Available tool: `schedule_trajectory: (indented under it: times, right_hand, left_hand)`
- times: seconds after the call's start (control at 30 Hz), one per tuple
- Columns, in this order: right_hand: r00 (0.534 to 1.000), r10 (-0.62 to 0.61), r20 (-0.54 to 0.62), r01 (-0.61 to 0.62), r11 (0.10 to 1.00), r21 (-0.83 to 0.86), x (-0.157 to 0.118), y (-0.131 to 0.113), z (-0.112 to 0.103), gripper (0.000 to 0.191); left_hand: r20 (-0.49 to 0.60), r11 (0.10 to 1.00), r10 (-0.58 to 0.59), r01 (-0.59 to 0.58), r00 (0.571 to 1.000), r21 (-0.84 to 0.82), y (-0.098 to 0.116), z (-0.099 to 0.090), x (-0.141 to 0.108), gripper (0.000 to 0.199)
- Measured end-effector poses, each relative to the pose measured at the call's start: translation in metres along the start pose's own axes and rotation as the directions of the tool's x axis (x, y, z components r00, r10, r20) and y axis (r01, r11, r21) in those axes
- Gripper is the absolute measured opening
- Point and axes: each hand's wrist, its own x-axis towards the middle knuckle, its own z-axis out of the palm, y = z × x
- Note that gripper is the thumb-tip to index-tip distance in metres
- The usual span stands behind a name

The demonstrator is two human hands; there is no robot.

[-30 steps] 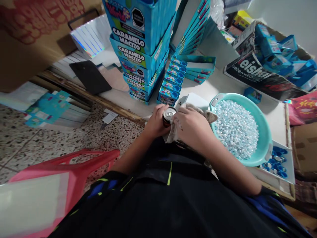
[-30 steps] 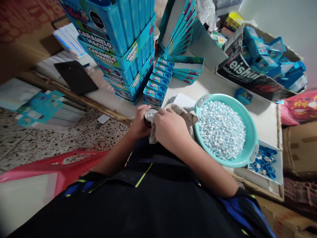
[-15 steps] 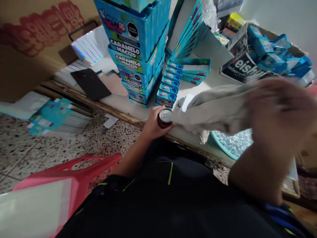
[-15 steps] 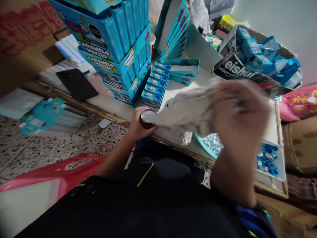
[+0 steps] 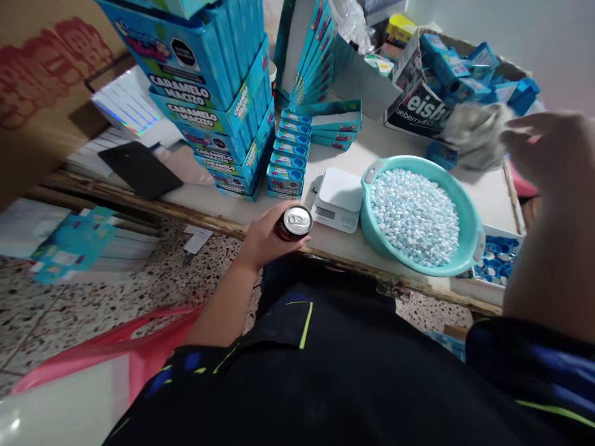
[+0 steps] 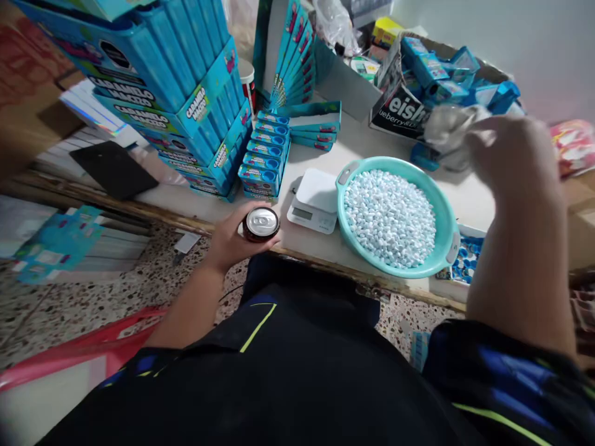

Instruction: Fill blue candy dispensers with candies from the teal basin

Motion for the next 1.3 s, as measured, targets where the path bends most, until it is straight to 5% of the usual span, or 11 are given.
schedule_trajectory:
  times: [0.1,0.17,0.2,0.23,0.3,0.4,0.53,0.63,0.8,1.0,1.3]
  right_hand:
    - [0.919,-0.204,0.337,0.128,0.964,0.232,-0.044,-0.035,0.024,0.015]
    - [0.644,-0.318,0.696,0.068,0.93,0.362,-0.087,-0.059,0.049,0.025]
    - [0.536,-0.349,0.769,-0.002,0.91,0.414,-0.106,-0.067,0.061,0.027]
    - [0.465,-0.362,0.808,-0.095,0.887,0.452,-0.122,-0.07,0.072,0.029]
    - [0.419,-0.387,0.821,-0.271,0.81,0.52,-0.143,-0.064,0.088,0.026]
    - [0.497,-0.379,0.78,-0.416,0.685,0.598,-0.156,-0.05,0.098,0.012]
    - [0.838,-0.049,0.543,-0.365,0.689,0.626,-0.162,-0.061,0.103,0.015]
    - [0.937,0.099,0.335,-0.286,0.768,0.573,-0.164,-0.074,0.113,0.015]
    - [0.927,0.087,0.364,-0.26,0.849,0.46,-0.168,-0.074,0.119,0.015]
    - [0.893,-0.133,0.43,-0.138,0.829,0.542,-0.18,-0.064,0.108,0.022]
    - [0.834,0.117,0.539,-0.441,0.728,0.525,-0.155,-0.059,0.109,0.007]
  left_hand:
    - [0.024,0.995,0.104,-0.104,0.994,0.003,0.022,-0.014,-0.001,0.067]
    - [0.12,0.99,0.139,-0.139,0.983,-0.007,0.032,-0.021,-0.003,0.066]
    - [0.187,0.99,0.139,-0.139,0.972,-0.016,0.035,-0.024,-0.006,0.066]
    - [0.254,0.992,0.129,-0.127,0.959,-0.023,0.038,-0.025,-0.008,0.065]
    - [0.354,0.997,0.083,-0.08,0.931,-0.025,0.042,-0.024,-0.015,0.064]
    - [0.428,1.0,0.023,-0.023,0.903,-0.006,0.049,-0.016,-0.022,0.064]
    - [0.514,0.999,0.046,-0.04,0.856,-0.024,0.061,0.005,-0.02,0.059]
    - [0.572,0.993,0.107,-0.054,0.813,-0.109,0.071,0.024,-0.018,0.055]
    - [0.538,0.983,0.144,-0.057,0.831,-0.175,0.072,0.041,-0.029,0.058]
    - [0.488,0.991,0.109,-0.054,0.866,-0.125,0.066,0.038,-0.042,0.06]
    - [0.504,0.982,0.179,-0.121,0.845,-0.147,0.07,0.04,-0.035,0.049]
